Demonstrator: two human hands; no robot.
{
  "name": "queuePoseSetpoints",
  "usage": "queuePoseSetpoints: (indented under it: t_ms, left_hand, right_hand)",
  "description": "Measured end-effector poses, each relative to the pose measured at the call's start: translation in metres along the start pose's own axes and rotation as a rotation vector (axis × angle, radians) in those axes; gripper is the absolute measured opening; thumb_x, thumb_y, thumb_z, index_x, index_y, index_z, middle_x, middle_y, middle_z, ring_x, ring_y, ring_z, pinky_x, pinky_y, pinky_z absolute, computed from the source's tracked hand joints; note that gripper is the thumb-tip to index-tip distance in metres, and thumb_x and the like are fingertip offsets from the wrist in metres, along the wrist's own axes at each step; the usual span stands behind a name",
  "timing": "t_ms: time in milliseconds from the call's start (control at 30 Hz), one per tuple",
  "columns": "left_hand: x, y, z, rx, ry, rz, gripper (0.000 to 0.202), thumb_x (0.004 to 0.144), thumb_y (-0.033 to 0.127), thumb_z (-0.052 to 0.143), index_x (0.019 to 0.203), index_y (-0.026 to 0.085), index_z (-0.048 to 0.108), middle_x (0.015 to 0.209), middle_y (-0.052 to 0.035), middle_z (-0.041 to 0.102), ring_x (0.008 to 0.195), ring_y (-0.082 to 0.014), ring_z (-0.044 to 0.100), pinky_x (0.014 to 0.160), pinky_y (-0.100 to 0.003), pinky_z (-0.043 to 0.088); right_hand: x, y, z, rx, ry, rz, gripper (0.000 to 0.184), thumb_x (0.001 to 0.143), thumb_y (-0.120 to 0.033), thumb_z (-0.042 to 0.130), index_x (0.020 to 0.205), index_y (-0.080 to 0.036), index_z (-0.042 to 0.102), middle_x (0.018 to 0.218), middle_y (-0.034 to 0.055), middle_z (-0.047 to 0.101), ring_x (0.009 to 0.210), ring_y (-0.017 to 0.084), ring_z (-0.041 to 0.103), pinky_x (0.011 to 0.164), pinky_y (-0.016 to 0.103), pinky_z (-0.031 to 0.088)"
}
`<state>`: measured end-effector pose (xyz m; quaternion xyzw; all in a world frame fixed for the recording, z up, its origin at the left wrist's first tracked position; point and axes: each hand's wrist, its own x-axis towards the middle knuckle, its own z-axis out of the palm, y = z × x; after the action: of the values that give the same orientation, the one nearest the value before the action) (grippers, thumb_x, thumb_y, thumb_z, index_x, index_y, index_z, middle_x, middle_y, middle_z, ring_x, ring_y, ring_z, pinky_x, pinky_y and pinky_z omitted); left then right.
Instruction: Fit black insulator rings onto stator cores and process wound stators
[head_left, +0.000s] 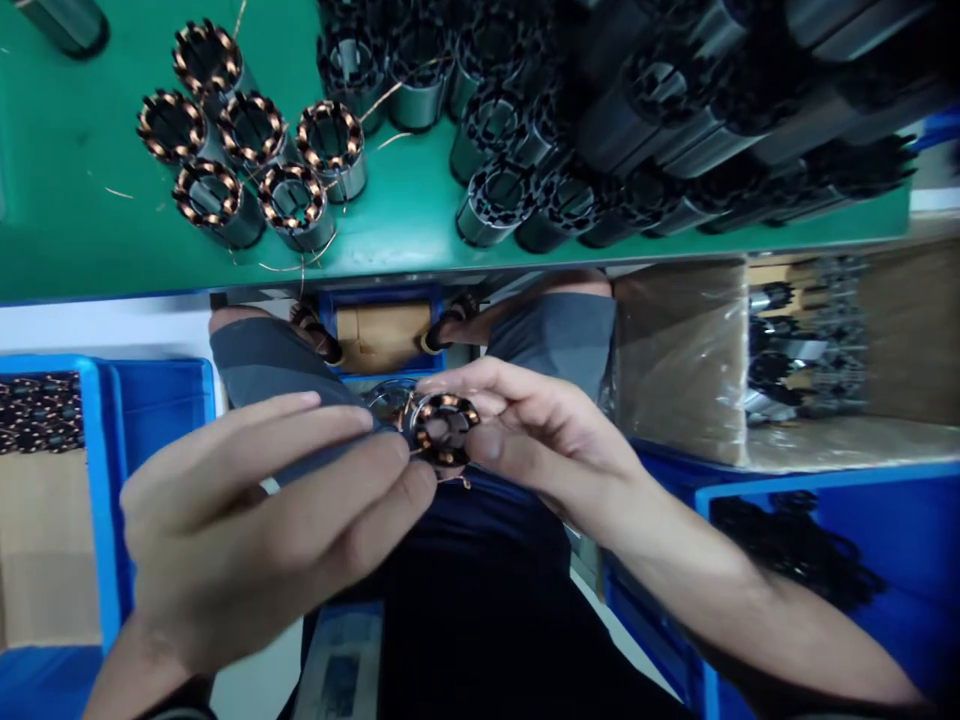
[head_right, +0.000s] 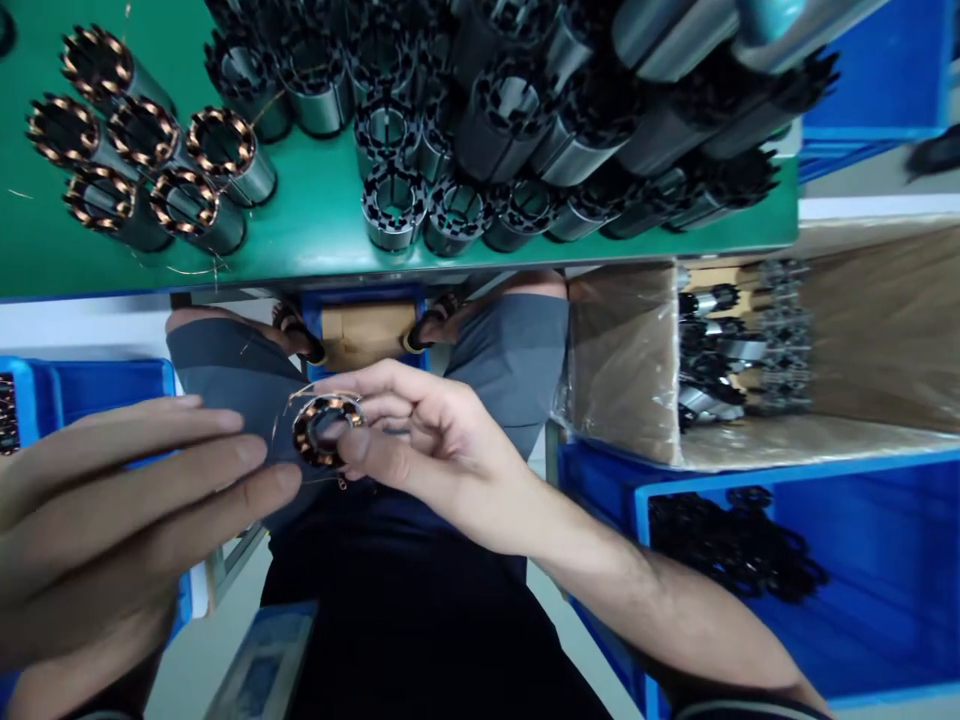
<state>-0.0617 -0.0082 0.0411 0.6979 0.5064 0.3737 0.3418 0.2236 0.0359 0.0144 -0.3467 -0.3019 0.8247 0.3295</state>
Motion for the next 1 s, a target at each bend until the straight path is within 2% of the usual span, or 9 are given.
queuePoseSetpoints:
  t_ms: [67,167,233,300,400,500,633,800,1000]
  left_hand:
    - [-0.006,-0.009,0.005,0.200,-0.065,0.143,0.024,0.113,0.043,0.087,0.135,0.050,0.093,0.109,0.0027,0.090,0.110,-0.0303,0.085,0.108,-0.051,0.074]
    - [-0.003,-0.039,0.036,0.336,-0.151,0.242,0.023,0.110,0.029,0.089,0.128,0.043,0.093,0.112,0.0043,0.093,0.112,-0.0289,0.084,0.103,-0.048,0.068]
    - [0.003,-0.060,0.060,0.288,-0.207,0.187,0.012,0.112,0.022,0.085,0.111,0.032,0.092,0.105,0.0018,0.092,0.104,-0.0260,0.083,0.092,-0.043,0.065]
    - [0.008,-0.069,0.074,0.148,-0.167,0.054,0.015,0.113,0.018,0.083,0.102,0.026,0.089,0.101,-0.0005,0.091,0.097,-0.0221,0.083,0.088,-0.038,0.064]
    - [0.016,-0.056,0.070,-0.085,0.059,-0.036,0.014,0.104,0.020,0.097,0.115,0.028,0.092,0.113,-0.0014,0.092,0.103,-0.0195,0.084,0.097,-0.034,0.065]
    - [0.025,-0.029,0.060,-0.178,0.150,0.027,0.029,0.094,0.025,0.107,0.119,0.031,0.093,0.124,-0.0010,0.091,0.114,-0.0214,0.084,0.105,-0.036,0.064]
    - [0.023,-0.027,0.072,-0.428,0.098,-0.082,0.010,0.105,0.030,0.098,0.104,0.027,0.088,0.119,-0.0056,0.087,0.115,-0.0228,0.082,0.106,-0.038,0.066]
    - [0.006,-0.058,0.091,-0.605,0.119,-0.403,0.025,0.105,0.046,0.098,0.094,0.025,0.090,0.111,-0.0080,0.087,0.105,-0.0221,0.083,0.091,-0.032,0.067]
    - [0.021,-0.037,0.064,-0.503,-0.037,-0.150,0.005,0.106,0.036,0.098,0.110,0.034,0.099,0.106,-0.0064,0.089,0.096,-0.0208,0.085,0.088,-0.034,0.073]
  right_hand:
    - [0.000,-0.002,0.000,0.077,0.114,-0.044,0.032,0.105,-0.039,0.100,0.135,-0.031,0.088,0.116,-0.0007,0.092,0.099,0.014,0.088,0.093,0.024,0.075]
    - [-0.005,-0.004,-0.001,0.097,0.233,-0.179,0.037,0.100,-0.043,0.104,0.132,-0.034,0.087,0.111,-0.0012,0.091,0.096,0.018,0.089,0.090,0.030,0.078]
    - [-0.010,-0.004,-0.003,0.024,0.231,-0.249,0.037,0.102,-0.043,0.102,0.135,-0.035,0.087,0.112,0.0000,0.091,0.098,0.020,0.090,0.089,0.032,0.077]
    - [-0.015,-0.002,-0.003,-0.083,0.212,-0.270,0.036,0.106,-0.037,0.099,0.139,-0.036,0.085,0.116,0.0011,0.092,0.104,0.020,0.091,0.093,0.032,0.076]
    - [-0.017,0.004,-0.001,-0.213,0.216,-0.256,0.035,0.106,-0.028,0.097,0.137,-0.034,0.083,0.119,0.0023,0.092,0.108,0.019,0.090,0.096,0.030,0.074]
    - [-0.012,0.011,0.002,-0.270,0.234,-0.260,0.036,0.103,-0.027,0.100,0.134,-0.031,0.082,0.114,0.0021,0.090,0.104,0.016,0.087,0.092,0.025,0.072]
    - [-0.010,0.015,0.000,-0.220,0.169,-0.261,0.034,0.106,-0.031,0.097,0.137,-0.031,0.080,0.118,0.0027,0.091,0.101,0.015,0.088,0.090,0.025,0.071]
    - [-0.018,0.017,-0.007,-0.192,0.088,-0.221,0.036,0.105,-0.031,0.096,0.138,-0.030,0.080,0.116,0.0040,0.091,0.100,0.019,0.089,0.088,0.028,0.072]
    - [-0.020,0.022,-0.004,-0.327,0.085,-0.287,0.037,0.101,-0.019,0.097,0.136,-0.026,0.084,0.112,0.0034,0.087,0.091,0.015,0.082,0.087,0.024,0.071]
